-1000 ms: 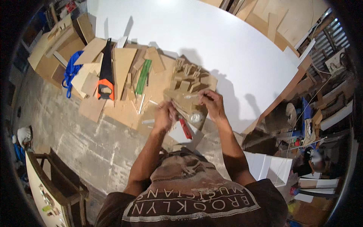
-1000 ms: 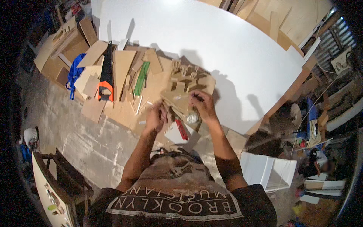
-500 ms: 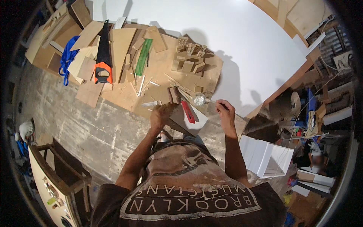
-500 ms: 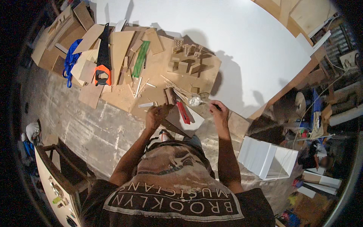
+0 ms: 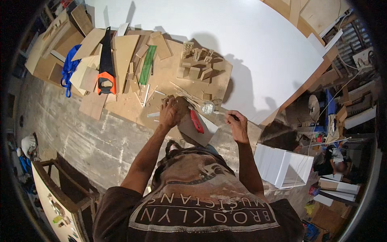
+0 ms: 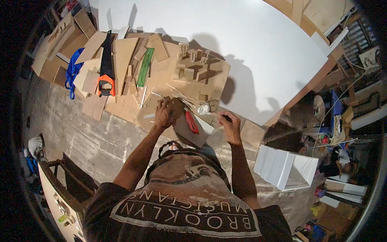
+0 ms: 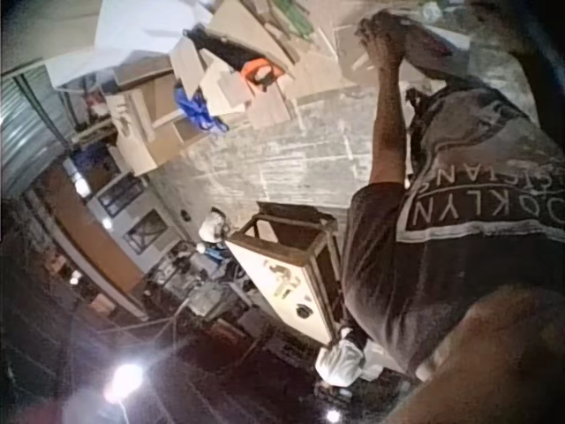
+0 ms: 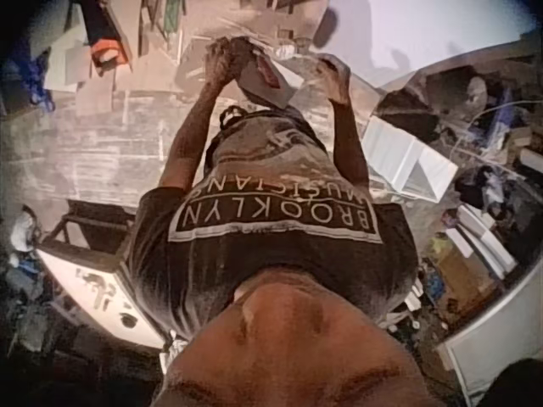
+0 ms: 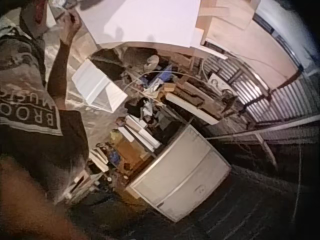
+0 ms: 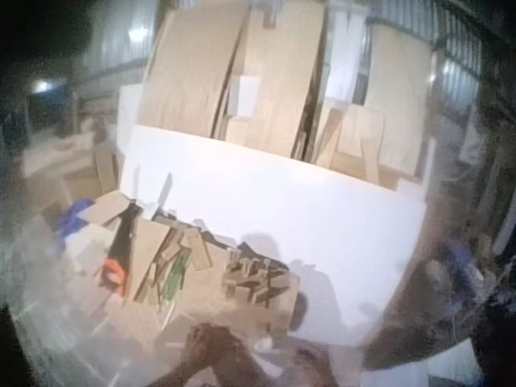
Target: The person assembles a small wooden structure by gluing thin wooden strips to a larger wood piece.
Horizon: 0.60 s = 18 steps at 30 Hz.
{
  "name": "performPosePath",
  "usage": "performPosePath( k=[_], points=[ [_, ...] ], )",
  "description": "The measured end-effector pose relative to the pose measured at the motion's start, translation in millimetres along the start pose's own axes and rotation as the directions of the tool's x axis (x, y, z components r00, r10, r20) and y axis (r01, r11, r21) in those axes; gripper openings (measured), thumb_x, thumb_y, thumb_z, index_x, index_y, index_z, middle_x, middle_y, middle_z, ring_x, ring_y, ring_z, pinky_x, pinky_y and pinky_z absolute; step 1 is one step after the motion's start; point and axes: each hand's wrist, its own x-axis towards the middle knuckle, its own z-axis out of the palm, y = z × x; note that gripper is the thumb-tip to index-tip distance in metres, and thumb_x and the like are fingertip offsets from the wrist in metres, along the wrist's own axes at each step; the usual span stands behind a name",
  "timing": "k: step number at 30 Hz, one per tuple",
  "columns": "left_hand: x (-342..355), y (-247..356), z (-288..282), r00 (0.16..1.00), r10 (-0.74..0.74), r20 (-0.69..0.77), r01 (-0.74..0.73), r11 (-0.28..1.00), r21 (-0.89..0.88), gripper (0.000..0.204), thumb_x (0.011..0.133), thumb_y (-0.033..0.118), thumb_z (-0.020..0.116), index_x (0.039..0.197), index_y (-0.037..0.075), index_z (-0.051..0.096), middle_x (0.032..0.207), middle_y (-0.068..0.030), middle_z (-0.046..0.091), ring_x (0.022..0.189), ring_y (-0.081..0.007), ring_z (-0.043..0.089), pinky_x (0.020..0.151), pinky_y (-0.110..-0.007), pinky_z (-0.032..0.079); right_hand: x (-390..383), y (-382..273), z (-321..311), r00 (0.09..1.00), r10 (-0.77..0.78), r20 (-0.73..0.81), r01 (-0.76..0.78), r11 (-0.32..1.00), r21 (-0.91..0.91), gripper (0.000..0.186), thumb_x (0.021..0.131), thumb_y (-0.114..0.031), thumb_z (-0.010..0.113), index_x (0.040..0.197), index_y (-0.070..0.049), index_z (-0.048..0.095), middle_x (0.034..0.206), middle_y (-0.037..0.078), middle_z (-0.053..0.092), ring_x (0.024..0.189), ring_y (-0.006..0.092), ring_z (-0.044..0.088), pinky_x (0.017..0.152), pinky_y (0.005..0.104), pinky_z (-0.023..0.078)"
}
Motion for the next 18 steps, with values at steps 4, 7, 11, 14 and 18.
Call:
performPosePath(
  k=[4, 7, 11, 14, 18],
  points=[
    [5, 6, 7, 0.998, -0.045, -0.043, 0.042, 0.996, -0.082, 0.057, 0.066, 0.025, 0.077, 0.118, 0.009, 0.062, 0.134, -0.0136, 0.046, 0.125, -0.0394, 0.04, 0.097, -0.055, 0.04, 2, -4, 3, 1.0, 0.01, 0.019, -0.011, 0.999, 0.049, 0.016, 0.088, -0.006, 0.062, 0.099, 0.005, 0.066, 0.079, 0.003, 0.063, 0.072, 0.0106, 0.058, 0.069, 0.0257, 0.048],
    [6, 2, 6, 0.994, -0.056, -0.091, 0.045, 0.991, -0.123, 0.055, 0.067, 0.023, 0.076, 0.116, 0.005, 0.062, 0.13, -0.0147, 0.05, 0.121, -0.0403, 0.043, 0.098, -0.053, 0.041, 4, -10, 3, 0.999, 0.01, 0.037, -0.012, 0.998, 0.058, 0.015, 0.088, -0.005, 0.062, 0.098, 0.005, 0.066, 0.079, 0.002, 0.062, 0.072, 0.0104, 0.058, 0.069, 0.0254, 0.048],
    [6, -4, 8, 0.99, -0.023, -0.137, 0.005, 0.992, -0.13, 0.048, 0.068, 0.021, 0.077, 0.111, 0.004, 0.063, 0.13, -0.0121, 0.05, 0.123, -0.0386, 0.041, 0.098, -0.049, 0.044, 4, -10, 6, 0.998, 0.021, 0.062, -0.025, 0.997, 0.074, 0.014, 0.088, -0.006, 0.063, 0.098, 0.004, 0.065, 0.078, 0.002, 0.062, 0.072, 0.0099, 0.057, 0.068, 0.0248, 0.047],
    [6, -3, 12, 0.983, -0.056, -0.173, 0.037, 0.993, -0.114, 0.052, 0.069, 0.021, 0.075, 0.115, 0.002, 0.061, 0.126, -0.016, 0.053, 0.116, -0.04, 0.047, 0.098, -0.05, 0.042, 1, -19, 14, 0.994, 0.076, 0.079, -0.079, 0.996, 0.037, 0.015, 0.088, -0.007, 0.063, 0.098, 0.004, 0.066, 0.078, 0.002, 0.062, 0.072, 0.0097, 0.057, 0.068, 0.0247, 0.046],
    [12, 10, 12, 0.987, -0.1, -0.129, 0.092, 0.994, -0.066, 0.053, 0.069, 0.02, 0.074, 0.117, 0.001, 0.06, 0.127, -0.0157, 0.053, 0.118, -0.0391, 0.046, 0.098, -0.049, 0.043, 1, -18, 17, 0.996, 0.045, 0.077, -0.05, 0.997, 0.06, 0.015, 0.089, -0.007, 0.062, 0.099, 0.004, 0.066, 0.078, 0.003, 0.062, 0.071, 0.0097, 0.057, 0.067, 0.0248, 0.047]
  ],
)
